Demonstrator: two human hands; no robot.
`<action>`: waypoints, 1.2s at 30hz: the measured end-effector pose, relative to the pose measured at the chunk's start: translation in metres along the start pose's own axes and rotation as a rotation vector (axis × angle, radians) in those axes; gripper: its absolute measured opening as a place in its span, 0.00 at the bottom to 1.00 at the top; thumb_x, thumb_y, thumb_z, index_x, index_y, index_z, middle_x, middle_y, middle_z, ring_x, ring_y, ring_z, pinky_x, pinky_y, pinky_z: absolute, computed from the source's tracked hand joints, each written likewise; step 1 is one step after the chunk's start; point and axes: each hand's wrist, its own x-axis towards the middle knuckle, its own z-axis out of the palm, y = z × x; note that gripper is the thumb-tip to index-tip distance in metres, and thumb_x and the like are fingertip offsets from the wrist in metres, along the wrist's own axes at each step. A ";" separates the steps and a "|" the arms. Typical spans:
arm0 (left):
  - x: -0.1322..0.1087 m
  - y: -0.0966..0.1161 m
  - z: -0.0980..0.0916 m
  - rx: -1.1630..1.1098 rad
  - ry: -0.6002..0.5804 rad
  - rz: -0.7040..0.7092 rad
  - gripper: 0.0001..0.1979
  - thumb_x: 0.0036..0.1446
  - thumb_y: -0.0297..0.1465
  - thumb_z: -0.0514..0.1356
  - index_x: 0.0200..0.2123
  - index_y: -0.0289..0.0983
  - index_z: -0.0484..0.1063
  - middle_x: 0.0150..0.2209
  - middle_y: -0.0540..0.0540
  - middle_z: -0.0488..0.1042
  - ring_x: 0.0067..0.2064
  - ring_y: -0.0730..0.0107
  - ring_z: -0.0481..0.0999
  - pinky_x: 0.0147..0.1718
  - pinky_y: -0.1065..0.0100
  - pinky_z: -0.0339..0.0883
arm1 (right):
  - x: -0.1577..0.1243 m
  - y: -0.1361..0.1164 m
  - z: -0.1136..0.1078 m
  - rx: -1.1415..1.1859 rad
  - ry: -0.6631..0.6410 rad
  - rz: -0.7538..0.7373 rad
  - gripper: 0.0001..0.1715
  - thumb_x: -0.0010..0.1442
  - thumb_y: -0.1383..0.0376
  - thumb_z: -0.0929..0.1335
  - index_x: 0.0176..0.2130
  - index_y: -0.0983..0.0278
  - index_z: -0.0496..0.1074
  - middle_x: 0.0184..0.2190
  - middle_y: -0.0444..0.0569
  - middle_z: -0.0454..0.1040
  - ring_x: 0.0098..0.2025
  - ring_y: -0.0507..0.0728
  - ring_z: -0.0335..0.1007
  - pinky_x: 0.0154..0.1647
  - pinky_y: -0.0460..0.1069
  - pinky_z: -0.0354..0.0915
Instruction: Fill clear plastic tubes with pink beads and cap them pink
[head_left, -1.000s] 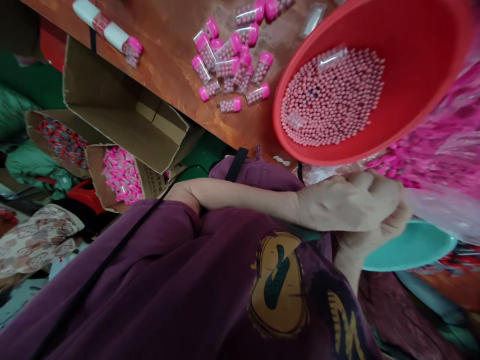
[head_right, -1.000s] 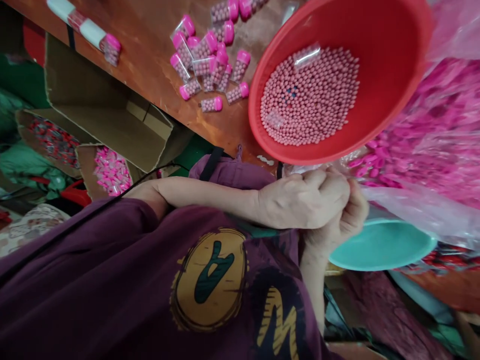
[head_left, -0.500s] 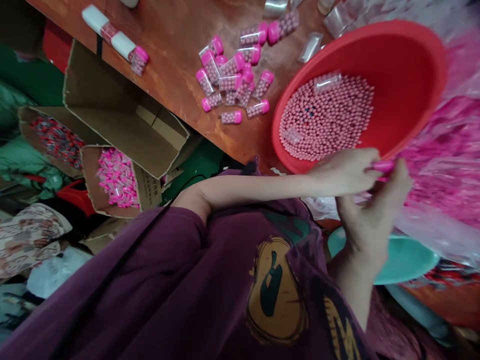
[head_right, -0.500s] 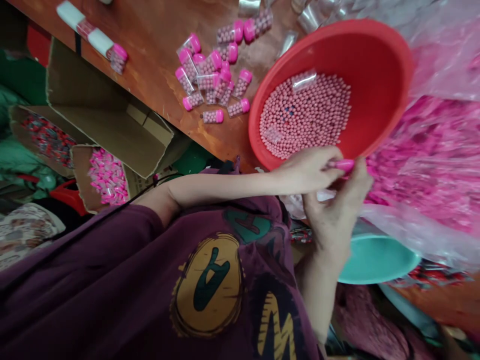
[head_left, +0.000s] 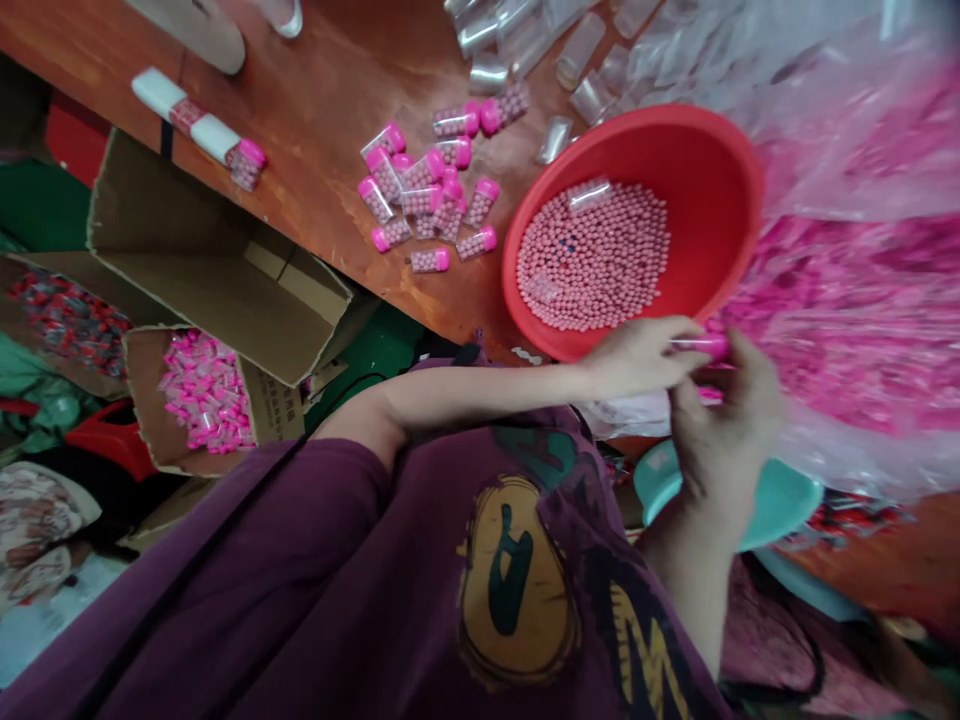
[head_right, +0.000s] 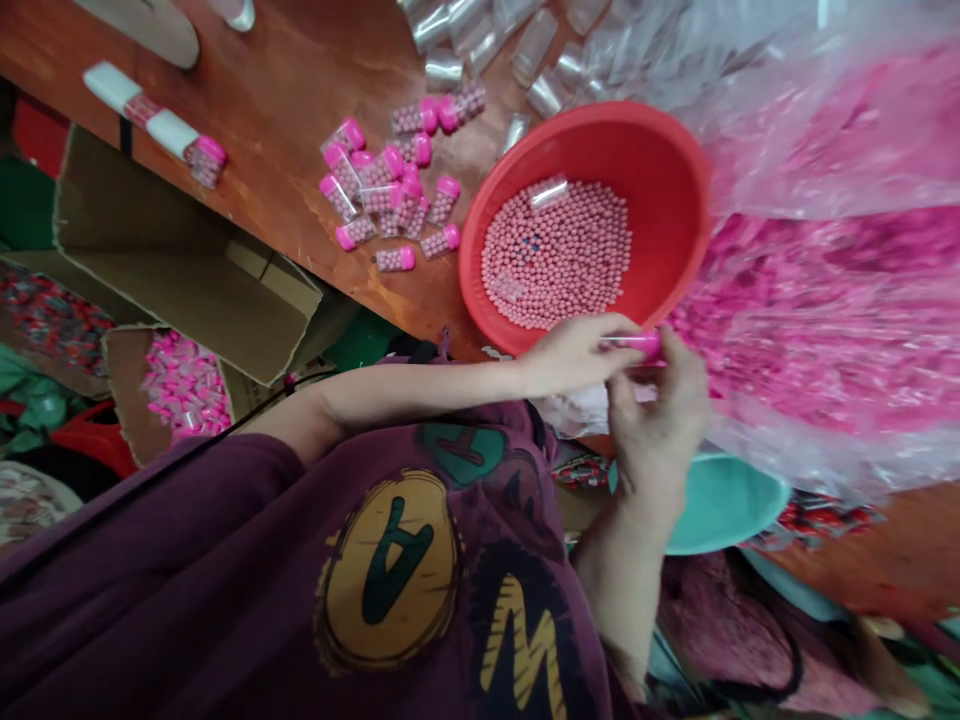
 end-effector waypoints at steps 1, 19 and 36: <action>0.000 -0.006 -0.008 -0.100 -0.024 -0.042 0.04 0.70 0.28 0.63 0.43 0.37 0.79 0.48 0.39 0.83 0.48 0.63 0.80 0.52 0.63 0.73 | -0.001 -0.004 0.007 0.010 -0.011 -0.021 0.34 0.59 0.53 0.74 0.64 0.51 0.74 0.53 0.52 0.78 0.45 0.63 0.78 0.58 0.68 0.72; -0.039 -0.002 -0.053 -0.478 0.064 -0.217 0.05 0.63 0.33 0.68 0.41 0.39 0.81 0.37 0.48 0.82 0.34 0.73 0.76 0.39 0.69 0.72 | -0.005 -0.059 0.046 -0.089 -0.092 -0.103 0.46 0.66 0.56 0.72 0.75 0.65 0.58 0.67 0.65 0.69 0.69 0.73 0.65 0.70 0.72 0.62; -0.047 0.003 -0.060 -0.428 -0.033 -0.245 0.11 0.55 0.36 0.74 0.40 0.39 0.81 0.34 0.49 0.78 0.32 0.74 0.75 0.31 0.71 0.68 | -0.010 -0.052 0.045 0.505 0.198 0.101 0.27 0.68 0.41 0.72 0.50 0.59 0.82 0.42 0.48 0.82 0.40 0.56 0.76 0.48 0.57 0.76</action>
